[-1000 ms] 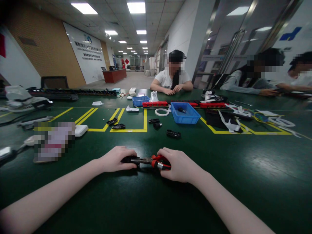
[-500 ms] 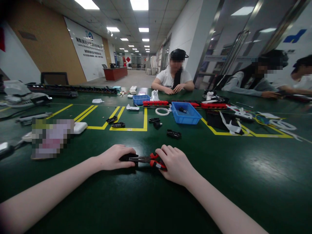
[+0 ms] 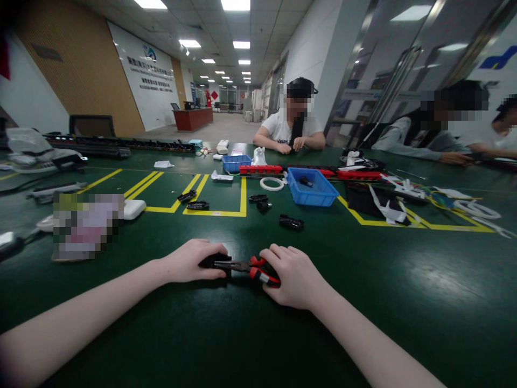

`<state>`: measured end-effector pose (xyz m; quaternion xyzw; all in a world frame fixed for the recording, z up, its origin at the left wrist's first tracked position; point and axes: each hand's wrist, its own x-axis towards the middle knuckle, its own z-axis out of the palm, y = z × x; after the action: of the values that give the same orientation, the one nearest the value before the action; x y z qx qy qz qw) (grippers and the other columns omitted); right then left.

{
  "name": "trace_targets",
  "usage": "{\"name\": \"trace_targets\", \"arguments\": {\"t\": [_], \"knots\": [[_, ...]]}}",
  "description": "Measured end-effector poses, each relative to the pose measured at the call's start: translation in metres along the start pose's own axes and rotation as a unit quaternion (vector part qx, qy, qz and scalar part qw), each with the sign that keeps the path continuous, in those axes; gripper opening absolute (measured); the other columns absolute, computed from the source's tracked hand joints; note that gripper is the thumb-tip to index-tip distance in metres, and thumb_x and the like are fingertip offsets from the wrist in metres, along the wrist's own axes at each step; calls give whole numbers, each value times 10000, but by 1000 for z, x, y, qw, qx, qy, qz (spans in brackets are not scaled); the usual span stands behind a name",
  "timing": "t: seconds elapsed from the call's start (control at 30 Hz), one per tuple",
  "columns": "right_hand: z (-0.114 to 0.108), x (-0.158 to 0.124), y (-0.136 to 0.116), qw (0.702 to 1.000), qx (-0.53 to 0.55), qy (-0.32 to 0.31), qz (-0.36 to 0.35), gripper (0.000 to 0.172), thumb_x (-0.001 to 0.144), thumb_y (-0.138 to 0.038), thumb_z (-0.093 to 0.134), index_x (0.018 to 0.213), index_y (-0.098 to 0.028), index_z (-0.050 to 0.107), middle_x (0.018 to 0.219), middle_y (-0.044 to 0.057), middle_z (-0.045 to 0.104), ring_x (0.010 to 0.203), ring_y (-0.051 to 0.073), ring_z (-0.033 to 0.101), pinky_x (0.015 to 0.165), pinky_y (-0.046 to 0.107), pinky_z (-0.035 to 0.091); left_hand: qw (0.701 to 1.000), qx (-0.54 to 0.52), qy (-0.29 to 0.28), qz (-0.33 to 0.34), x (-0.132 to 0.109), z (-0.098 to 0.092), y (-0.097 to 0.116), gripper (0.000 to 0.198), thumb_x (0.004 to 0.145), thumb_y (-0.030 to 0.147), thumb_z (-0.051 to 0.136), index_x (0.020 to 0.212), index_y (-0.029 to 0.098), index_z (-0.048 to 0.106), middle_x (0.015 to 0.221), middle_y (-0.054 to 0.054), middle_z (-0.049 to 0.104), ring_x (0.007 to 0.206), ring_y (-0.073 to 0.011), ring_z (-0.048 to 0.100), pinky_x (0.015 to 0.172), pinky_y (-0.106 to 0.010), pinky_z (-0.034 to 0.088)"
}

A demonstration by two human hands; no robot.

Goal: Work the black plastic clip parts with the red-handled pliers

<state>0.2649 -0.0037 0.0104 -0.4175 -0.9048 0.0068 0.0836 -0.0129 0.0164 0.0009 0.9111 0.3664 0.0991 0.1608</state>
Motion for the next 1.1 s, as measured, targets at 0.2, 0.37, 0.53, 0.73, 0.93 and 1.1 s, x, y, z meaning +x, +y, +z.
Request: {"name": "trace_targets", "arguments": {"t": [0.2, 0.37, 0.53, 0.73, 0.93, 1.1], "knots": [[-5, 0, 5, 999, -18, 13, -31, 422, 722, -310, 636, 1116, -162, 606, 1046, 114, 658, 883, 244, 633, 779, 383, 473, 1000, 20, -2, 22, 1, 1, 1, 347, 902, 501, 595, 1108, 223, 581, 886, -17, 671, 760, -194, 614, 636, -266, 374], [-13, -2, 13, 998, -19, 14, -52, 431, 701, -290, 652, 1116, -184, 606, 1045, 102, 663, 860, 228, 634, 769, 368, 468, 999, 19, -9, 39, 1, 2, 0, 375, 897, 532, 591, 1116, 227, 577, 918, -22, 665, 763, -187, 615, 658, -265, 394], [-13, -4, 21, 999, -21, 14, -37, 406, 705, -293, 652, 1100, -201, 619, 1033, 90, 669, 842, 229, 636, 764, 378, 471, 1000, -7, -3, 23, 0, 1, -1, 369, 907, 518, 584, 1135, 228, 577, 881, -20, 658, 767, -187, 620, 641, -258, 392], [-9, -2, 21, 999, 22, 33, 3, 404, 699, -287, 648, 1095, -223, 603, 1070, 75, 669, 901, 235, 635, 808, 396, 475, 1000, 6, -8, 27, 2, 2, -2, 404, 877, 557, 605, 1091, 214, 589, 872, -20, 656, 738, -182, 613, 627, -258, 384], [-5, 2, 9, 998, 39, 56, -17, 414, 690, -263, 649, 1099, -229, 602, 1072, 75, 681, 1007, 258, 615, 976, 489, 406, 999, 30, 1, 36, 2, 3, -1, 392, 870, 555, 612, 1089, 230, 595, 866, -10, 662, 742, -189, 611, 635, -268, 383], [-5, 4, 5, 996, 29, 72, -39, 393, 679, -272, 656, 1068, -232, 617, 1028, 67, 691, 997, 262, 619, 1050, 544, 336, 999, 28, -2, 45, 2, 2, 0, 390, 866, 559, 617, 1077, 231, 602, 893, -11, 669, 745, -181, 618, 679, -271, 407]]}}
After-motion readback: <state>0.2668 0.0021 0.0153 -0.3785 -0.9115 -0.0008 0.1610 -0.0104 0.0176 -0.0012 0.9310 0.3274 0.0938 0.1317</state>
